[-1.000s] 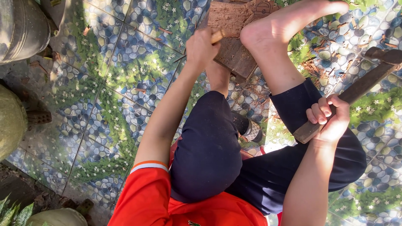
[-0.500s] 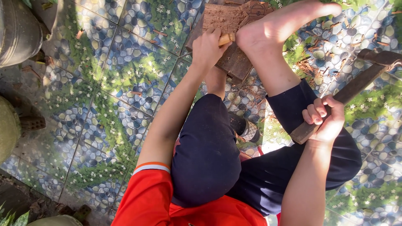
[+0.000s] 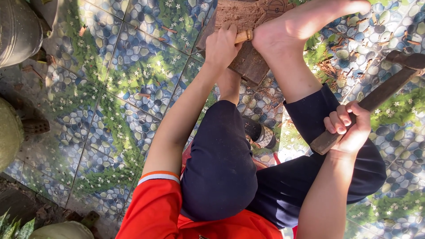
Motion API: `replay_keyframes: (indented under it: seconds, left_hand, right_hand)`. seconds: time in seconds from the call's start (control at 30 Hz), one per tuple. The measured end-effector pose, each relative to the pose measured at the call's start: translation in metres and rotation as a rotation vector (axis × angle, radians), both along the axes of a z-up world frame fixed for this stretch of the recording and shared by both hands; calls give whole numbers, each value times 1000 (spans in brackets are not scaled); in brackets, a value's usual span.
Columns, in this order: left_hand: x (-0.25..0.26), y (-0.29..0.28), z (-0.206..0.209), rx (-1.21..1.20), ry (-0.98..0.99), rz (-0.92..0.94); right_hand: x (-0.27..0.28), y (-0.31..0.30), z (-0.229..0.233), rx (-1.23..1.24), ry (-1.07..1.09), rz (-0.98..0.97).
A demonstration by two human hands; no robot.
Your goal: Carving intricate patterns into a piece of wood using a hammer and a small chisel while sitting on the floor.
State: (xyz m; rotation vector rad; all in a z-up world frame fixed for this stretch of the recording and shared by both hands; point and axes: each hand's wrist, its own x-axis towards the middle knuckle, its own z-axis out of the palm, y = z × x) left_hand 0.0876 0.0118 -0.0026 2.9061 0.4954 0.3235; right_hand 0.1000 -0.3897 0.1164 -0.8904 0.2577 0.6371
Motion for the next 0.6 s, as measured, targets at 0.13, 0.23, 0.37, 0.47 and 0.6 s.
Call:
replay_keyframes:
  seconds: [0.13, 0.23, 0.37, 0.47, 0.6]
  left_hand:
    - [1, 1, 1, 31, 29, -7]
    - [1, 1, 2, 23, 61, -14]
    - [-2, 5, -1, 42, 100, -55]
    - [-5, 6, -4, 44, 110, -68]
    - [-6, 3, -3, -14, 91, -52]
  right_hand:
    - [0, 0, 0, -6, 5, 2]
    - [0, -1, -1, 23, 7, -2]
    - [-1, 1, 2, -9, 5, -10]
    - [0, 3, 2, -11, 6, -17]
    - [0, 0, 0, -3, 16, -17]
